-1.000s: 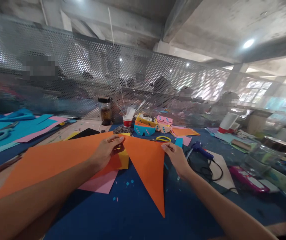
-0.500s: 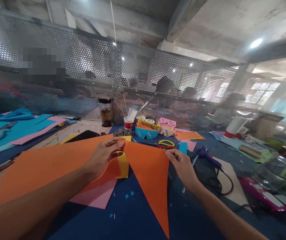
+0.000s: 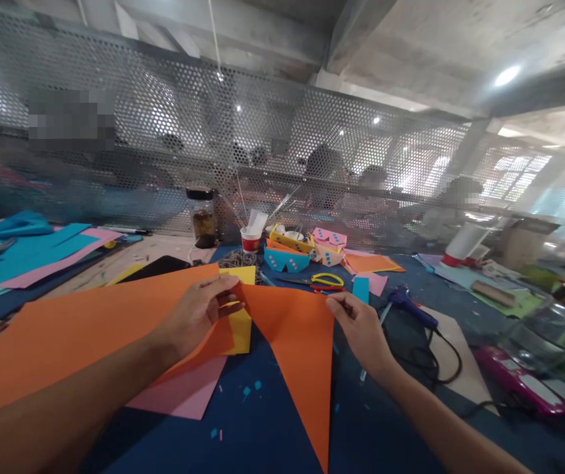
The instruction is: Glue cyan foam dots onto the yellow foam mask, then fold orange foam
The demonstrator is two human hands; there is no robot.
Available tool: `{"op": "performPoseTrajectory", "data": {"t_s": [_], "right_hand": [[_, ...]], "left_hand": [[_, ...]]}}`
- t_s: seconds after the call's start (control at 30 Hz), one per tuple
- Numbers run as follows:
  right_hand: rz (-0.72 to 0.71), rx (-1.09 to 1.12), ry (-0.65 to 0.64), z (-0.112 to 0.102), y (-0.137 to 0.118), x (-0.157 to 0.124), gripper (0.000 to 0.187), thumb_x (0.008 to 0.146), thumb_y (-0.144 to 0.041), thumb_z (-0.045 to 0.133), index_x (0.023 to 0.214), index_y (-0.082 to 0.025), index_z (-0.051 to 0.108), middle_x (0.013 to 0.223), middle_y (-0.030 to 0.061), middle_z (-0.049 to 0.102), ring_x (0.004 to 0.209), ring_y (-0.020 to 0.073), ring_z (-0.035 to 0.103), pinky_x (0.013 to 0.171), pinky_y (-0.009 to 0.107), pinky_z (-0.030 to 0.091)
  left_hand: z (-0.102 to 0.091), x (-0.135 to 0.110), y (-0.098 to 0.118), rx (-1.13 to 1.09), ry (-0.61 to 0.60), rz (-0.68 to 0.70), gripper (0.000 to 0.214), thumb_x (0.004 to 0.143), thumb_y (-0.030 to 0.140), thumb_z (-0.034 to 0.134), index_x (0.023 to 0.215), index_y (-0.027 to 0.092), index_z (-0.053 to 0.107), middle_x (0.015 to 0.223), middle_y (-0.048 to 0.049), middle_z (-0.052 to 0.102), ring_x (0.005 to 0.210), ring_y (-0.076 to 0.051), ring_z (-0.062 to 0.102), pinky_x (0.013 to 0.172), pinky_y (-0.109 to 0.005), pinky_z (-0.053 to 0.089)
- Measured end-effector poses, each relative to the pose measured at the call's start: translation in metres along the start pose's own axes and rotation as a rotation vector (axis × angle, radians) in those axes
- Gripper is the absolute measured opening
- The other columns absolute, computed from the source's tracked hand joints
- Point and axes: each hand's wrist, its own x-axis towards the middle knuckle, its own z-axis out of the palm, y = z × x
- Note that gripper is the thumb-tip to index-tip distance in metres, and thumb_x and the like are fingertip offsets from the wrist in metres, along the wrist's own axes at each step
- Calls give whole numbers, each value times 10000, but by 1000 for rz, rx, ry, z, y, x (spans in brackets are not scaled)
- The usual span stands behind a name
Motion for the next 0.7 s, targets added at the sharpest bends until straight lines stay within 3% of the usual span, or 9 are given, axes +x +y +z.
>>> {"op": "performPoseTrajectory", "data": {"t_s": [0.23, 0.47, 0.7], "right_hand": [[15, 26, -5, -3, 1, 4, 411, 931, -590, 620, 869, -208, 759, 845, 65, 734, 793, 243, 615, 707, 333, 477], [42, 56, 12, -5, 6, 8, 474, 897, -658, 648, 866, -200, 767, 839, 70, 742, 790, 242, 623, 690, 327, 483], [40, 67, -1, -6, 5, 8, 430, 918, -604, 644, 874, -196, 770, 846, 65, 746, 786, 235, 623, 691, 321, 475]], "left_hand": [[-5, 4, -5, -16, -28, 7, 137, 824, 213, 845, 953, 170, 833, 955, -77, 820, 838, -187, 762, 822, -284, 648], [-8, 9, -7, 2, -73, -17, 192, 743, 207, 932, 908, 170, 842, 940, -81, 829, 857, -191, 775, 848, -280, 653], [-10, 10, -7, 14, -61, -41, 184, 708, 215, 966, 824, 176, 829, 883, -62, 810, 812, -175, 756, 814, -277, 670]]}}
